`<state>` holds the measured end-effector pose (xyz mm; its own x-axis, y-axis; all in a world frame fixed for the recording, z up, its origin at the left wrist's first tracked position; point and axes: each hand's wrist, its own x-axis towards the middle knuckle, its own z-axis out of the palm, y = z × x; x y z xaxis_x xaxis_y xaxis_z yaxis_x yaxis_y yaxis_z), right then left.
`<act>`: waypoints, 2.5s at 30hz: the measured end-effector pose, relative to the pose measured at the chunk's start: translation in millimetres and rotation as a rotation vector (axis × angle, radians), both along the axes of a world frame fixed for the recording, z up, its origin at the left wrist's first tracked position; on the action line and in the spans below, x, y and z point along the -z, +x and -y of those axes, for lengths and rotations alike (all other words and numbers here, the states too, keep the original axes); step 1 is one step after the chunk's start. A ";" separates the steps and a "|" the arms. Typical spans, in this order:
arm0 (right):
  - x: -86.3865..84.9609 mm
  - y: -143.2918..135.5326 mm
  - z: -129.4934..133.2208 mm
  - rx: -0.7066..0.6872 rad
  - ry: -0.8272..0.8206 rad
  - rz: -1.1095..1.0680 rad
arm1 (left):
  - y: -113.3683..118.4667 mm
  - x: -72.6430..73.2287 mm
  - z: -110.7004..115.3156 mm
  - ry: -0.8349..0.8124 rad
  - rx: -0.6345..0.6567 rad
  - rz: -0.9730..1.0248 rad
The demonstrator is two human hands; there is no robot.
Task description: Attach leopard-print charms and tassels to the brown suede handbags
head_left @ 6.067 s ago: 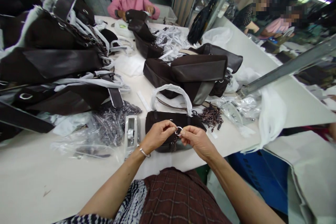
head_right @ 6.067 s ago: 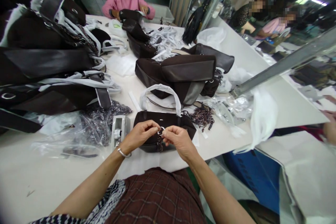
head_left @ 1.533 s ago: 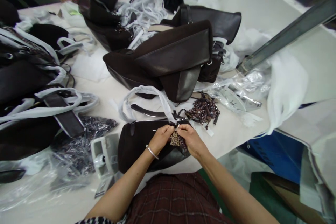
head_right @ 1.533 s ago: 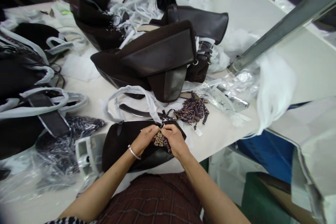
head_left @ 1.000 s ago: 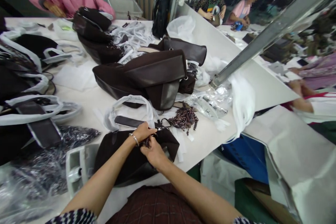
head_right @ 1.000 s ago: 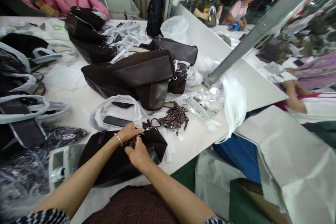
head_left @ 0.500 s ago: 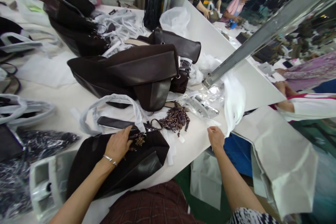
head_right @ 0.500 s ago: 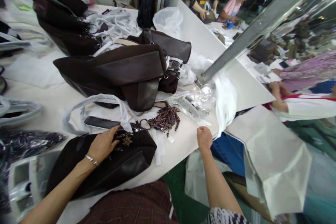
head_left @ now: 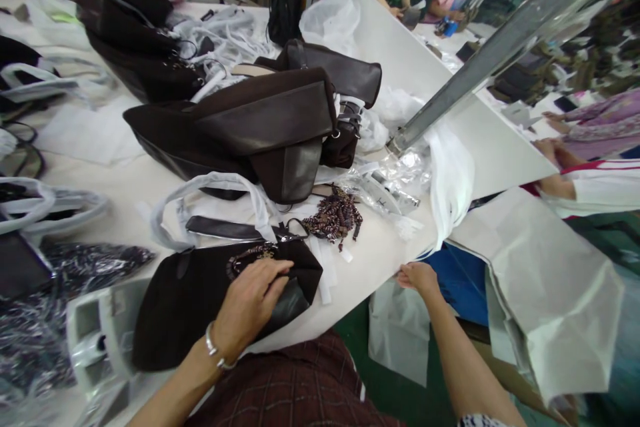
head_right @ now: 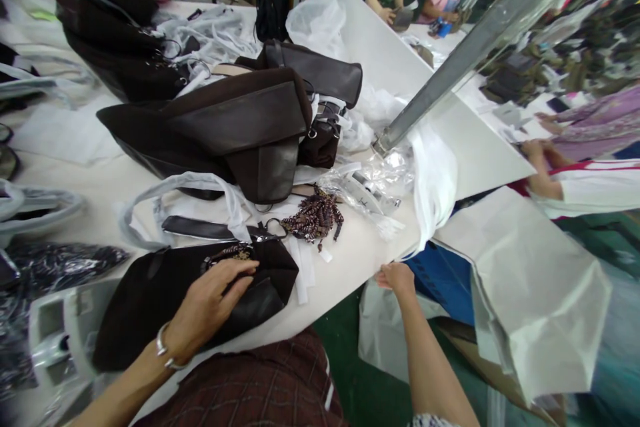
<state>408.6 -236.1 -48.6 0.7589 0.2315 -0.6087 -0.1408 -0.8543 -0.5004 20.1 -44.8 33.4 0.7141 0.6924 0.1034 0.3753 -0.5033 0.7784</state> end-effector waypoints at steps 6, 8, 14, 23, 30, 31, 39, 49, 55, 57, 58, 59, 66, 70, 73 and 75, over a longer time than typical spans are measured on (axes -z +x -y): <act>-12.7 -39.0 -4.4 0.038 0.207 -0.355 | 91.1 9.7 60.5 -1.004 0.165 0.028; -14.9 -53.2 -11.7 0.078 0.342 -0.508 | 122.5 26.1 76.9 -1.250 0.055 0.049; -15.4 -65.7 -24.4 0.036 0.446 -0.726 | 190.1 58.2 91.8 -1.472 -0.060 0.099; -1.2 -31.4 -34.2 -0.001 0.483 -0.823 | 233.6 63.9 98.7 -1.285 -0.147 -0.160; 12.9 11.4 -51.0 0.045 0.349 -0.902 | 220.9 64.2 105.9 -0.984 -0.186 -0.331; 15.5 14.8 -52.8 0.069 0.344 -0.903 | 220.9 60.8 108.3 -0.892 -0.141 -0.367; 23.7 32.5 -78.2 0.084 0.370 -0.739 | 182.5 -4.6 116.3 -0.122 0.150 -0.480; -46.1 38.7 -80.8 -0.866 0.109 -0.240 | 82.3 -19.1 138.1 -0.286 -0.268 -0.615; -109.7 -80.8 -93.2 -1.328 0.668 -0.363 | 101.9 -37.4 122.3 -0.123 -0.248 -0.585; -112.8 -104.1 -98.4 -1.448 0.654 -0.351 | 99.0 -43.3 114.4 -0.118 -0.297 -0.545; -112.0 -110.1 -101.2 -1.479 0.632 -0.342 | 94.7 -44.7 110.6 -0.124 -0.324 -0.525; -110.4 -113.3 -104.5 -1.491 0.611 -0.340 | 89.1 -44.8 106.7 -0.140 -0.345 -0.501; -92.8 -125.8 -140.1 -1.277 0.593 -0.283 | 39.8 -10.4 49.5 -0.167 -0.569 -0.253; -70.0 -148.6 -163.9 -1.198 0.662 -0.166 | 31.0 27.0 5.1 -0.072 -0.621 -0.463; -50.2 -161.3 -177.2 -1.255 0.744 -0.004 | 37.8 49.1 -10.9 -0.125 -0.541 -0.550; -39.6 -165.0 -183.3 -1.300 0.762 0.063 | 42.6 58.5 -13.8 -0.184 -0.554 -0.546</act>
